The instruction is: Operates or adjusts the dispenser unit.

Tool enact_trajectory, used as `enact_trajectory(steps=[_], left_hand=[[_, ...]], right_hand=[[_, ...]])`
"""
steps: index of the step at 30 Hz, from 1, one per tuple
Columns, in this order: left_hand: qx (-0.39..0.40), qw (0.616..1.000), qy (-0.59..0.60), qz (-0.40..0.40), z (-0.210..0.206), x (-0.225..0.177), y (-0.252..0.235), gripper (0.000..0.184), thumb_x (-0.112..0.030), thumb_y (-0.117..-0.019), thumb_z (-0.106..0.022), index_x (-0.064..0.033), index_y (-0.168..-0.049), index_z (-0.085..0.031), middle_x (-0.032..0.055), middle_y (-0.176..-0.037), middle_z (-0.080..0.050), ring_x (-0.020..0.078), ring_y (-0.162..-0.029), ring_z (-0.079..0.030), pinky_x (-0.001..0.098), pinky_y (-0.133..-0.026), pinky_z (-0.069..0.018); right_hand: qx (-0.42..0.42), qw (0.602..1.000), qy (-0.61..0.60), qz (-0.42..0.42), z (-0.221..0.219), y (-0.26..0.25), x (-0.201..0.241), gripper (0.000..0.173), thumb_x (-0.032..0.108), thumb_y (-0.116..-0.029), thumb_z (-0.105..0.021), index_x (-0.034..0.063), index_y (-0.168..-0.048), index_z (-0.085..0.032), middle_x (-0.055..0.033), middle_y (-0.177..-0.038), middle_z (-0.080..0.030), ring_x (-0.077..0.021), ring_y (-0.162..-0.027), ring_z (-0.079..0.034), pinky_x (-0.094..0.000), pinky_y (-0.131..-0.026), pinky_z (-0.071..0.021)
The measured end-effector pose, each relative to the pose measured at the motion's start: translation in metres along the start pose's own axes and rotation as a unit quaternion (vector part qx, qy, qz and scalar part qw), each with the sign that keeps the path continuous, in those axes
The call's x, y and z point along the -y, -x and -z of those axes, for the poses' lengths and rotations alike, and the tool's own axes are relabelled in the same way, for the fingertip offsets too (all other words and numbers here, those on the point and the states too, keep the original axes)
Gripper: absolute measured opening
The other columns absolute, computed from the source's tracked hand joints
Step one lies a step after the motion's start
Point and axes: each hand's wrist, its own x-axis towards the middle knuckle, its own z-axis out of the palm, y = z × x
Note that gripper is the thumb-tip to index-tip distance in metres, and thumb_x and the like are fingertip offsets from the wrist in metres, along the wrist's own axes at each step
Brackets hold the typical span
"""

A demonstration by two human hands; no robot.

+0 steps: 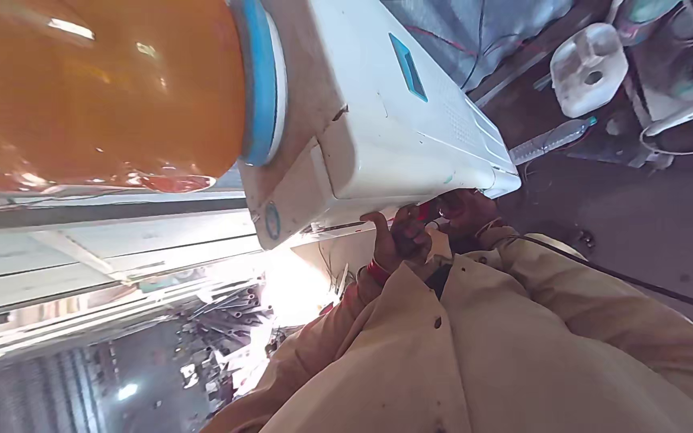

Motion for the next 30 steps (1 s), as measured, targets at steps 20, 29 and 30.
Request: enact_trajectory(steps=[20,29,30], left_hand=[[-0.002,0.999,0.037,0.003,0.0005,0.0000,0.0004,0.076,-0.082,-0.0733,-0.059,-0.0156,-0.109,-0.068,-0.0042,-0.072,-0.069,0.0080,-0.064,-0.069,0.0240,-0.067,-0.0601],[-0.024,0.999,0.037,-0.001,-0.0016,-0.0001,0.0005,0.077,-0.084,-0.0768,-0.052,-0.0154,-0.107,-0.067,-0.0056,-0.070,-0.067,0.0062,-0.063,-0.067,0.0217,-0.066,-0.0586],[-0.020,0.999,0.037,-0.001,-0.0012,-0.0001,0.0009,0.077,-0.084,-0.0763,-0.053,-0.0156,-0.108,-0.067,-0.0057,-0.071,-0.067,0.0062,-0.063,-0.067,0.0217,-0.066,-0.0585]], right_hand=[[-0.024,1.000,0.004,0.009,-0.0014,0.0024,0.0010,0.068,0.010,-0.0754,-0.085,0.0042,-0.139,-0.061,-0.0330,-0.125,-0.064,-0.0534,-0.112,-0.064,-0.0695,-0.091,-0.0494],[-0.004,1.000,0.019,-0.014,0.0025,0.0025,0.0059,0.071,0.012,-0.0761,-0.085,0.0032,-0.141,-0.058,-0.0339,-0.128,-0.062,-0.0529,-0.115,-0.063,-0.0674,-0.093,-0.0493],[-0.003,1.000,0.020,-0.015,0.0019,0.0026,0.0062,0.071,0.013,-0.0761,-0.085,0.0028,-0.141,-0.059,-0.0349,-0.127,-0.062,-0.0535,-0.114,-0.063,-0.0677,-0.093,-0.0491]])
